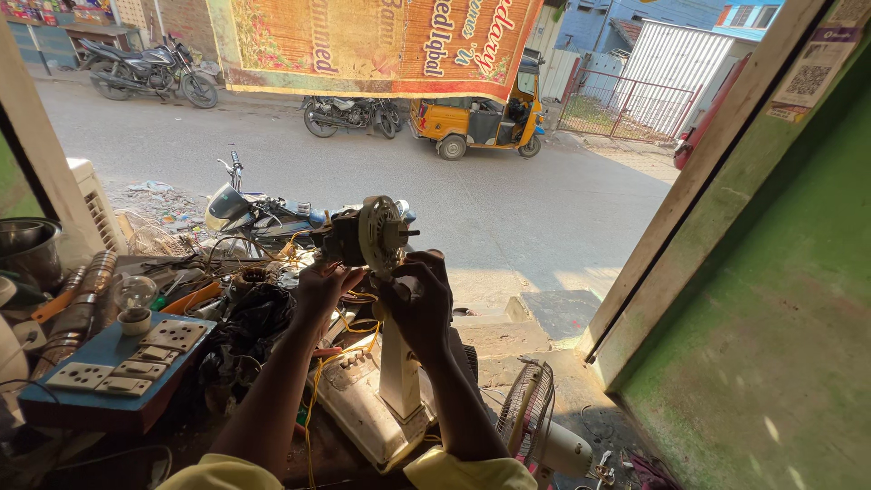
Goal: The person works on a disassembled fan motor and head assembly at a cluttered workbench. They strip and twist wires, connect them to a power strip, and use a screwdriver to open the motor housing. They then use pliers to adjust internal wiring and components.
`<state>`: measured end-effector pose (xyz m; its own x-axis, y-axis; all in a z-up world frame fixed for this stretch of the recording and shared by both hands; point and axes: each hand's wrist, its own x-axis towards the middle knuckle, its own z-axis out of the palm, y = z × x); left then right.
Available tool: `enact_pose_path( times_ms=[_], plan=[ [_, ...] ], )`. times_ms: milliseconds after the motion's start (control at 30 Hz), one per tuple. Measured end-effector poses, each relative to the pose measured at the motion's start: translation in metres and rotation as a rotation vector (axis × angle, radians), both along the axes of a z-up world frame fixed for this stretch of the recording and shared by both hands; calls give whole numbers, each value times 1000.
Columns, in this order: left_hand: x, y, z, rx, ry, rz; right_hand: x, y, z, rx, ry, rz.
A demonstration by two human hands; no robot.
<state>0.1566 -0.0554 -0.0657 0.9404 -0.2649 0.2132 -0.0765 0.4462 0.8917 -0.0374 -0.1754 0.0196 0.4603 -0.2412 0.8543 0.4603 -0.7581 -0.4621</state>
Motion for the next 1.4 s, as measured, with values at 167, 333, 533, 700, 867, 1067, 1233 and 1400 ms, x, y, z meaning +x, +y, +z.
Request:
enact_pose_path(
  times_ms=[167,333,533,700,867,1067,1233,1400],
  plan=[
    [26,-39,6,87,141,-390,2,0,10,209,113,93],
    [13,-67,48,216,99,-516,4,-21,-5,167,180,246],
    [-4,-67,63,248,83,-502,20,-50,-17,194,17,223],
    [-4,-49,54,295,64,-421,29,-64,-13,298,68,557],
    [-58,36,52,123,14,234,2,-47,-2,194,47,302],
    [-112,45,124,147,-637,276,-33,7,10,-29,-107,113],
    [-119,18,167,772,-872,410,-42,31,10,-113,-238,-47],
    [-89,42,160,489,-766,0,-31,14,5,175,-241,-8]
  ],
)
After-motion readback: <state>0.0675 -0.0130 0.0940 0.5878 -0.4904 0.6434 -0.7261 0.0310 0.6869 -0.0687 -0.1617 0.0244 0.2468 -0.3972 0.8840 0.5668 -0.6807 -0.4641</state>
